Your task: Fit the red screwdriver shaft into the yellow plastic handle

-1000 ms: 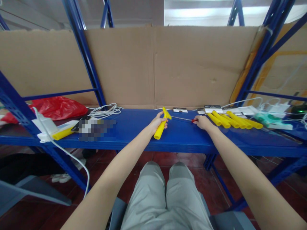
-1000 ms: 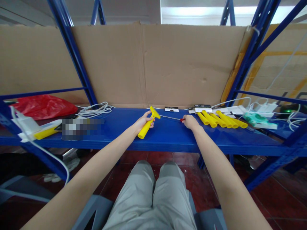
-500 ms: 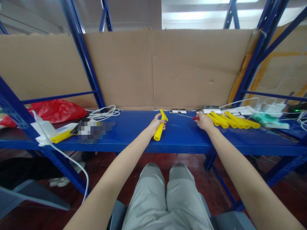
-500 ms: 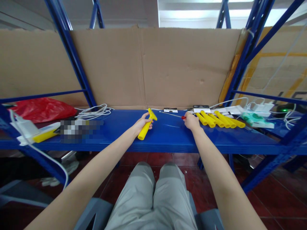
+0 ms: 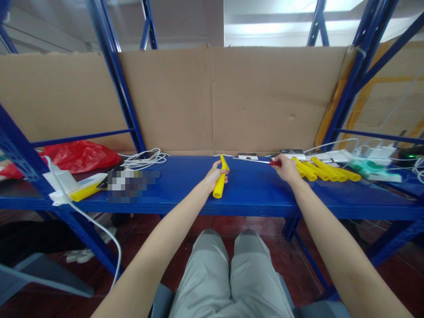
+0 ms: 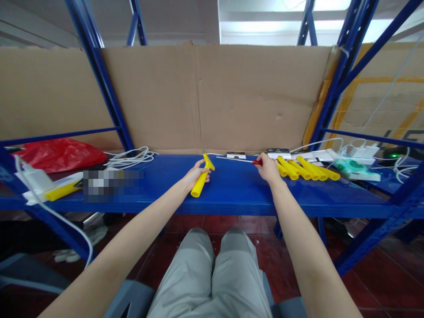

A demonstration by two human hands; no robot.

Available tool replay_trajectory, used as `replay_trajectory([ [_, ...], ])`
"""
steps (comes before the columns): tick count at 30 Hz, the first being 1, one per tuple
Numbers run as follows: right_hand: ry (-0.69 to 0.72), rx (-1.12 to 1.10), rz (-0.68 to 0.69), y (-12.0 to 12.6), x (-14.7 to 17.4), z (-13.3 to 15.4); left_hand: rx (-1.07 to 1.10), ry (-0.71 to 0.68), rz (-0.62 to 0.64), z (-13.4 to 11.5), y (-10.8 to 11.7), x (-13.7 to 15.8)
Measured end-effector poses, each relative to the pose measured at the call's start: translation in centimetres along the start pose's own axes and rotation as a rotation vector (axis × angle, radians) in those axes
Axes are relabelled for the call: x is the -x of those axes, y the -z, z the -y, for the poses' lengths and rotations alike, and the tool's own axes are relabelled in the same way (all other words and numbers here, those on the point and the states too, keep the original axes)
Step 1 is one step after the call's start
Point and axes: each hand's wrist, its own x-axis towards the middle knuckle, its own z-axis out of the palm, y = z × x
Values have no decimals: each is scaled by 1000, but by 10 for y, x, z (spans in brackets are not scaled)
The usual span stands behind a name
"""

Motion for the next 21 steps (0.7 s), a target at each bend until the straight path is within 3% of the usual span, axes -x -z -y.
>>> replay_trajectory([
  [6, 57, -51, -6, -1, 0, 0, -26, -3, 10, 0, -1, 1],
  [14, 193, -164, -119, -14, -6, -14, -103, 6, 46, 0, -2, 1],
  [21, 205, -166, -149, -17, -6, -17, -131, 6, 69, -1, -5, 5],
])
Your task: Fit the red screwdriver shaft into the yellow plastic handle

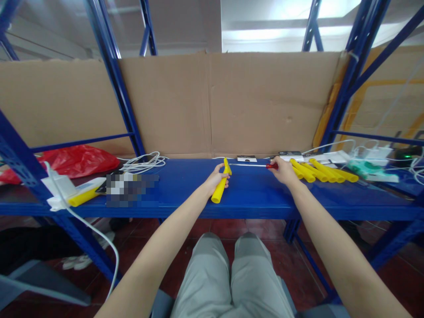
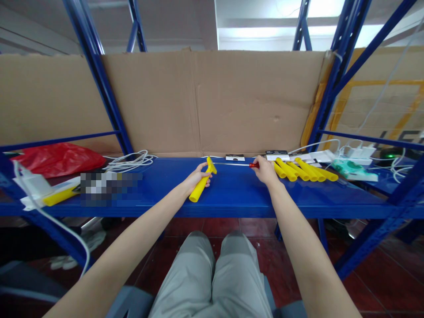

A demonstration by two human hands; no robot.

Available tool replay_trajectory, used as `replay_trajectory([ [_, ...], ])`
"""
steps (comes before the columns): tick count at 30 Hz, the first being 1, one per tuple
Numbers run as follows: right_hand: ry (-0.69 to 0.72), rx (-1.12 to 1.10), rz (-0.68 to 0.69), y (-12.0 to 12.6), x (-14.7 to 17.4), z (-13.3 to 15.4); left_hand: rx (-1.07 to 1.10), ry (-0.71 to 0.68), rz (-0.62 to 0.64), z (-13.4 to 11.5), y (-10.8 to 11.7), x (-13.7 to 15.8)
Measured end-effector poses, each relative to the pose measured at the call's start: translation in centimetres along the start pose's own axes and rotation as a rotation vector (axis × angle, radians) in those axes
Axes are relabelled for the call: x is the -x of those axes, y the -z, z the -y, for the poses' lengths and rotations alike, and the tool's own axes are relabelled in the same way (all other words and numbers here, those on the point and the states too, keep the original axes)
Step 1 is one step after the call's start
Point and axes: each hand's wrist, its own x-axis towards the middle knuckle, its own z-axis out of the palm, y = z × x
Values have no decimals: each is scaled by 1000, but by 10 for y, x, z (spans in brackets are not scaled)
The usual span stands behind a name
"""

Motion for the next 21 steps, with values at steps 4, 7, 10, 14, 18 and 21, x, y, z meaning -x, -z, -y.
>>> replay_trajectory([
  [4, 19, -4, -3, -1, 0, -2, -6, -4, 3, 0, 0, 0],
  [7, 29, -7, -6, -1, 0, -3, -17, -6, 6, 1, 1, -1],
  [10, 33, -5, -2, -1, 0, -3, -28, -10, 13, 2, 1, -2],
  [14, 17, -4, 5, 0, 0, -1, -32, -15, 19, 3, 2, -3],
  [18, 17, -3, 8, 0, 0, -1, -36, -15, 13, 2, 1, -1],
  [21, 36, 11, 5, 0, 0, -1, -60, -28, 3, 2, -1, 0],
])
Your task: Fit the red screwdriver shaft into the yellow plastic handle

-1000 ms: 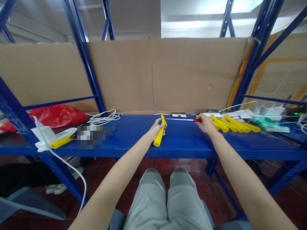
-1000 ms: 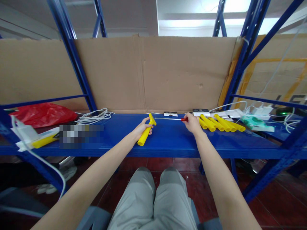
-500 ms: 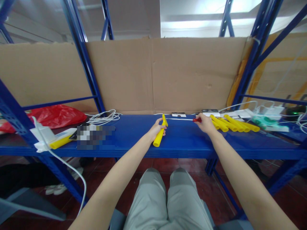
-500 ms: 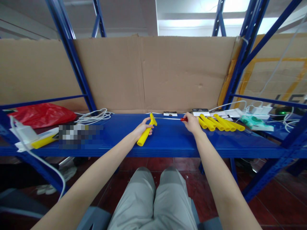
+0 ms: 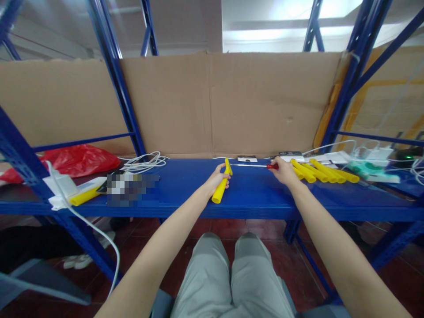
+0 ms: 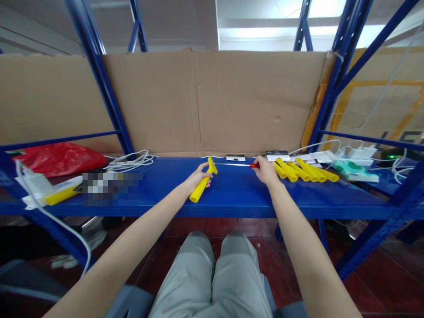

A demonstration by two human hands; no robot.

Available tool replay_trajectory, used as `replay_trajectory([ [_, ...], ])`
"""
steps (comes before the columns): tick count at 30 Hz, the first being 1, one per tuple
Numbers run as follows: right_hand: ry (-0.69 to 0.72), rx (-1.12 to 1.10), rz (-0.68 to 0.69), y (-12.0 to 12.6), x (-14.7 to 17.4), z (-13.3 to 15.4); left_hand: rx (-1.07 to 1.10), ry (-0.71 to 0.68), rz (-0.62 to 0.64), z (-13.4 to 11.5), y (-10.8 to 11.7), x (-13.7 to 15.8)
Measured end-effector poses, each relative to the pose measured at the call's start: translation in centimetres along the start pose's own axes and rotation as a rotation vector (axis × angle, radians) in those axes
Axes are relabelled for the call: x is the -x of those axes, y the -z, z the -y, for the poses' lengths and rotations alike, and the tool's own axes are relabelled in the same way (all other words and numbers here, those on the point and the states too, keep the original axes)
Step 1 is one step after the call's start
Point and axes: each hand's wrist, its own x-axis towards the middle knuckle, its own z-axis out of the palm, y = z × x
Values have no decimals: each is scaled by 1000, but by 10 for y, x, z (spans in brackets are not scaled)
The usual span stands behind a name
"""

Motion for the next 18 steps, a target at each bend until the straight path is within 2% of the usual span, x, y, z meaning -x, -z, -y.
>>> replay_trajectory([
  [9, 17, -1, 4, 3, 1, 2, -120, -51, -39, -1, -2, 4],
  [18, 23, -41, 126, 4, 2, 7, -179, -69, -102, -1, 2, 0],
])
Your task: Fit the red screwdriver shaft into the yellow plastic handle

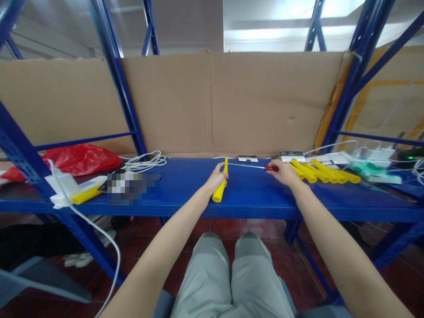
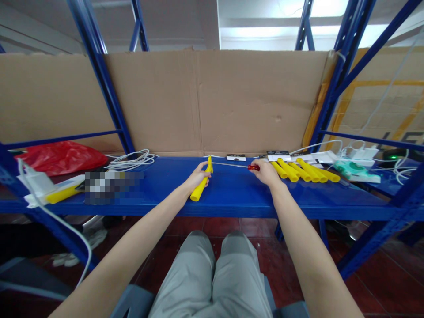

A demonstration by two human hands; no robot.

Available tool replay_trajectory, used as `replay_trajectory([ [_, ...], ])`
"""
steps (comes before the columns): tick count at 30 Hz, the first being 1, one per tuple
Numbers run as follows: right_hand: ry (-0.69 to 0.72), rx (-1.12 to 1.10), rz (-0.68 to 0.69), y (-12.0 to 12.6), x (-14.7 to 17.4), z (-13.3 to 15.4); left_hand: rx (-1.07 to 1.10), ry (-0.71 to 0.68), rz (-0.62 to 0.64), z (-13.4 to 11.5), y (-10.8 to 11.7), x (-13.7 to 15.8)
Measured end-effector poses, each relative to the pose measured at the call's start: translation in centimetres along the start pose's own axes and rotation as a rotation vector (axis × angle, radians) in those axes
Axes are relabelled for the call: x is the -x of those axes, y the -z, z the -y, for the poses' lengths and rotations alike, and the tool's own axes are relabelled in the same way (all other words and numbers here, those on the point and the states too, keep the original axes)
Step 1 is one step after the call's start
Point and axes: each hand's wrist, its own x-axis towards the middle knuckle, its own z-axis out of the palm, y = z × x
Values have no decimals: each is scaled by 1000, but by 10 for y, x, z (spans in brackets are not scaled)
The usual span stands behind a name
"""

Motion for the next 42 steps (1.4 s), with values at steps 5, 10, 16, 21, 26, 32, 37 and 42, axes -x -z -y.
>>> replay_trajectory([
  [5, 40, -24, 18, 2, 2, 7, -21, 9, -60, 0, 2, -1],
  [10, 89, 119, 68, 4, 4, 26, -38, -9, -123, 6, 6, -9],
  [16, 75, 276, 88, 4, 6, 37, -42, 4, -115, 6, 7, -11],
  [21, 163, 297, 27, 6, 7, 35, -39, 17, -118, 1, 7, -7],
  [26, 151, 316, 38, 5, 8, 37, -60, 29, -97, -2, 9, -5],
  [32, 126, 352, 123, 1, 7, 41, -111, 37, 1, 0, 27, -10],
  [37, 132, 384, 149, -1, 6, 46, -152, 54, 108, -2, 45, -13],
  [42, 121, 352, 168, -5, 6, 53, -133, 75, 123, -2, 51, -16],
])
